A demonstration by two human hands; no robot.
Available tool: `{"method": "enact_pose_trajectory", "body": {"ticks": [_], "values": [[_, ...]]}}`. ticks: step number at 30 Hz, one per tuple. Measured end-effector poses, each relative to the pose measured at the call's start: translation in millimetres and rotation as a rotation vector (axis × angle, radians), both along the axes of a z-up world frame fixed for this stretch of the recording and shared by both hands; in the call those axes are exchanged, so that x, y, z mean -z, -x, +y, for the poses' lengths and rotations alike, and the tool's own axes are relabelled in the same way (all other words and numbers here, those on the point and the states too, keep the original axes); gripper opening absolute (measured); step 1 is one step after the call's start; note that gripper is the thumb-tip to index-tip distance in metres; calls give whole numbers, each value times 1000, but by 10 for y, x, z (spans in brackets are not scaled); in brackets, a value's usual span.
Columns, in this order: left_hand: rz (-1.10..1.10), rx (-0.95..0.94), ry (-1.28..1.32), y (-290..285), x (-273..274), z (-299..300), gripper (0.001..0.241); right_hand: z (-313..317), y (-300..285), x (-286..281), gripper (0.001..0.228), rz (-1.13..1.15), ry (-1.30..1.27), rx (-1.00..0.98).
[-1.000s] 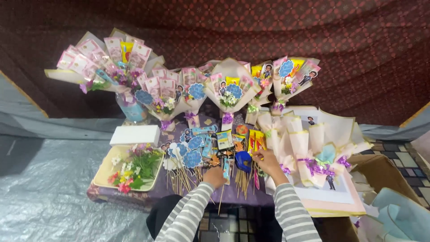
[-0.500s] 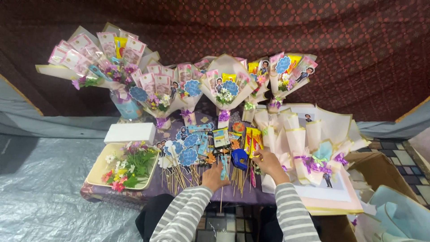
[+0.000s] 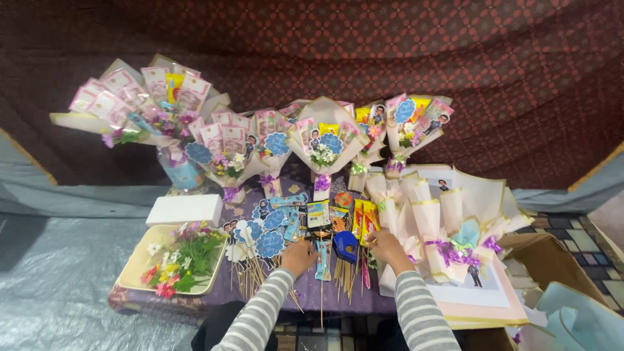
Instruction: Attaching small snack packets to wooden sticks to be used in gift bouquets.
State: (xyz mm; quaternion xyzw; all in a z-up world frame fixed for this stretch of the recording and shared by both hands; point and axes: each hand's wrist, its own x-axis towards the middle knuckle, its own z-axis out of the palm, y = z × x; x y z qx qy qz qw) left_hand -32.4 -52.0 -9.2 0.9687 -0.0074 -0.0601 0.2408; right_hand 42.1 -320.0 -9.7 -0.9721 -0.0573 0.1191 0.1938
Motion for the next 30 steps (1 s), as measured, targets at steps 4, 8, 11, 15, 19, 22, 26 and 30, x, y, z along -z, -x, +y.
{"method": "enact_pose_trajectory", "body": {"ticks": [4,8,11,15,19,22,26,30], "values": [[38,62,-49,-133,-18,104,34,-64,-114,140,20,-37,21,20],[126,44,6,-204,-65,204,27,45,-56,93,19,-13,15,5],[146,24,63,-181,-205,259,29,162,-38,88,21,10,-12,-19],[122,24,84,-141,-290,296,31,380,265,-489,26,25,-58,-48],[154,-18,1,-61,-232,66,29,421,25,-129,24,9,-68,-50],[137,39,-31,27,-135,-118,27,433,-64,0,21,-23,-82,-11],[79,-7,78,86,-134,-239,36,597,23,-140,17,-31,-157,-85],[83,-87,145,-51,139,-232,29,762,11,6,15,72,-289,-180]]}}
